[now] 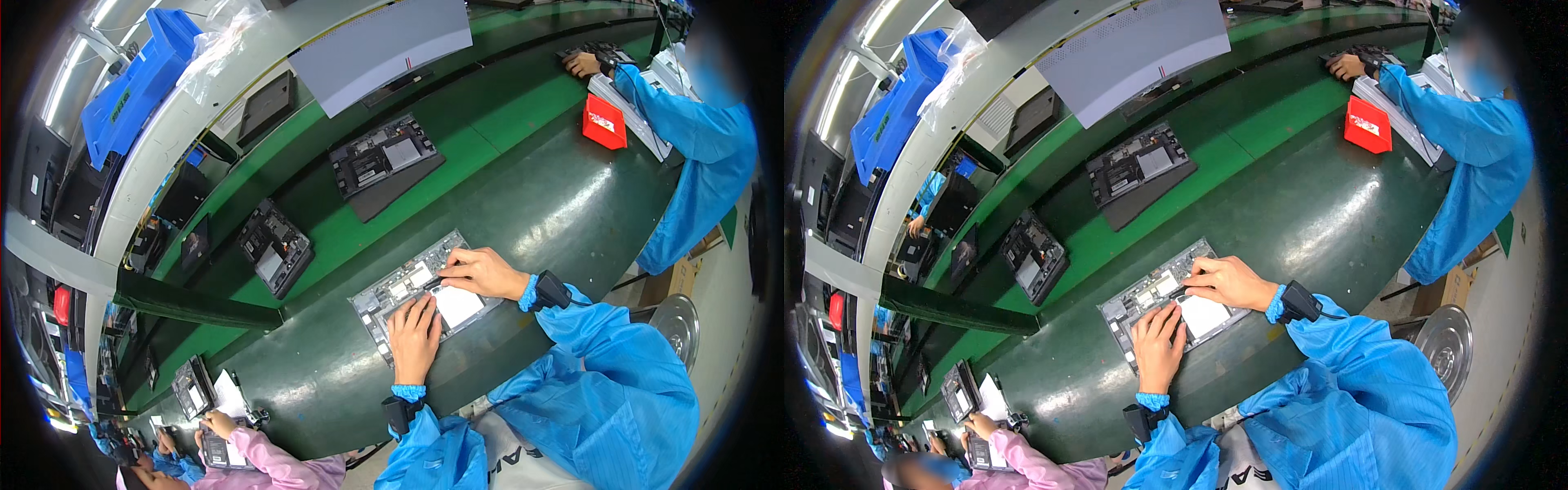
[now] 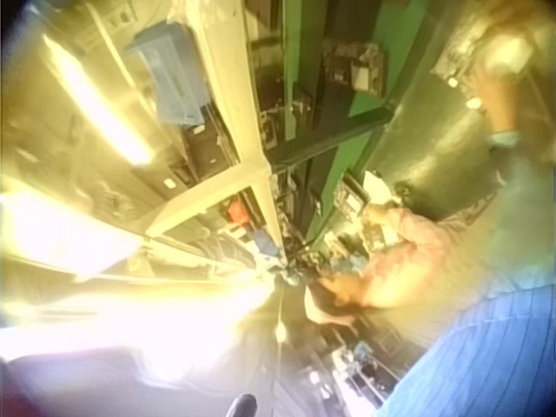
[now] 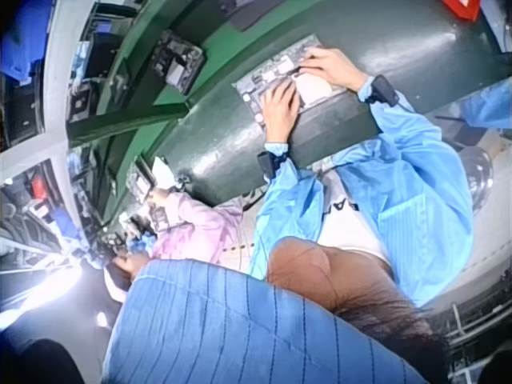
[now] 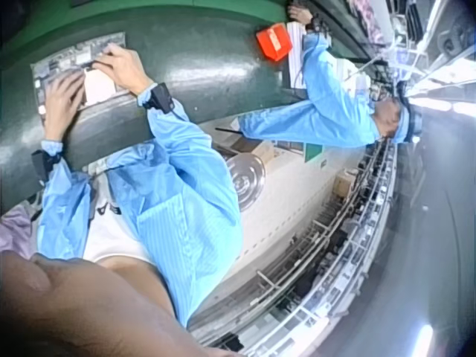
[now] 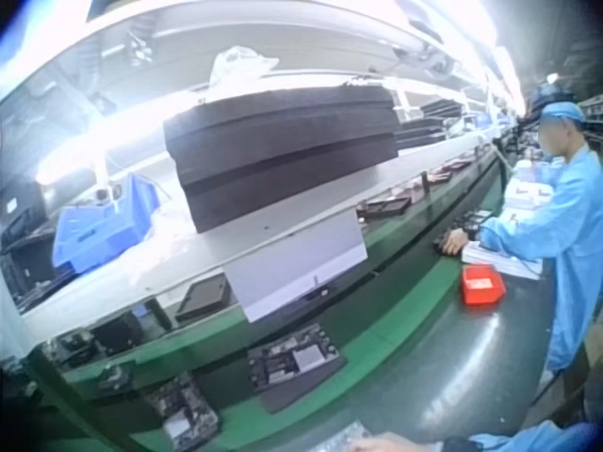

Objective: The person assembles tablet components on an assembly line by connecting internal cables, applying adhesive tape, and pressing parts into place with a hand tool before sliding each unit down the conveyor belt.

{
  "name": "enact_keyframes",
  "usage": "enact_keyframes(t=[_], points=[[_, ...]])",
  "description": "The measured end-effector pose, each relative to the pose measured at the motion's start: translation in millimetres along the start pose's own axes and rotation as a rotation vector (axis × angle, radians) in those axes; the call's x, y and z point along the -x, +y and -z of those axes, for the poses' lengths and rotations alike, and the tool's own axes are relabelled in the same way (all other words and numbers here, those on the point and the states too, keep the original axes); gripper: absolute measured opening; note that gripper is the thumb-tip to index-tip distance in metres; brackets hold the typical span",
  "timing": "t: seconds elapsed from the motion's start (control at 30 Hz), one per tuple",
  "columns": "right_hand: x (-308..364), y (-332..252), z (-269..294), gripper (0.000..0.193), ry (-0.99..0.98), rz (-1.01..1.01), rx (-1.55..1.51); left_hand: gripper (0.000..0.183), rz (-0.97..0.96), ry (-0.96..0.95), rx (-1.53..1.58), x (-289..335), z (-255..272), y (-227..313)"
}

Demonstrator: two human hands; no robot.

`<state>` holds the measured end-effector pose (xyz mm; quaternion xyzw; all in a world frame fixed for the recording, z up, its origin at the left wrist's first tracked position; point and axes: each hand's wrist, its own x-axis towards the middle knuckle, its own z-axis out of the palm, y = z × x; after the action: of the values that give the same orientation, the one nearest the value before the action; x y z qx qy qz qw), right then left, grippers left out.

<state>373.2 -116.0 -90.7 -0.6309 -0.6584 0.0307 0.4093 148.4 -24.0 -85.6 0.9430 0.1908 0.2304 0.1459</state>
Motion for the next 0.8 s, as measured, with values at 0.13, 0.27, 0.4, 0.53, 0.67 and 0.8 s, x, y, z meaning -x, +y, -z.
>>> enact_keyframes(t=[0.13, 0.27, 0.4, 0.53, 0.67, 0.8], points=[[0.8, 0.3, 1.8, 0.023, 0.005, 0.003, 0.0, 0.035, 0.023, -0.003, -0.005, -1.8, -1.1, 2.0], [2.2, 2.6, 0.7, 0.023, 0.008, 0.027, 0.012, 0.034, 0.023, 0.007, 0.006, -1.0, -4.6, 1.1], [0.1, 2.2, 4.3, 0.023, -0.029, 0.002, 0.014, 0.033, 0.018, 0.019, 0.004, -2.4, -7.0, 1.6], [-1.4, 4.2, 6.8, 0.023, -0.037, -0.049, -0.032, 0.03, 0.014, 0.03, 0.012, -3.1, -7.9, 2.0], [-0.2, 6.3, 4.8, 0.022, -0.03, -0.018, -0.021, 0.03, -0.001, 0.044, 0.015, -3.1, -8.9, 1.3], [-0.8, 2.2, 4.3, 0.021, -0.003, -0.002, -0.013, 0.03, -0.009, 0.045, 0.006, -2.7, -7.7, 1.4]])
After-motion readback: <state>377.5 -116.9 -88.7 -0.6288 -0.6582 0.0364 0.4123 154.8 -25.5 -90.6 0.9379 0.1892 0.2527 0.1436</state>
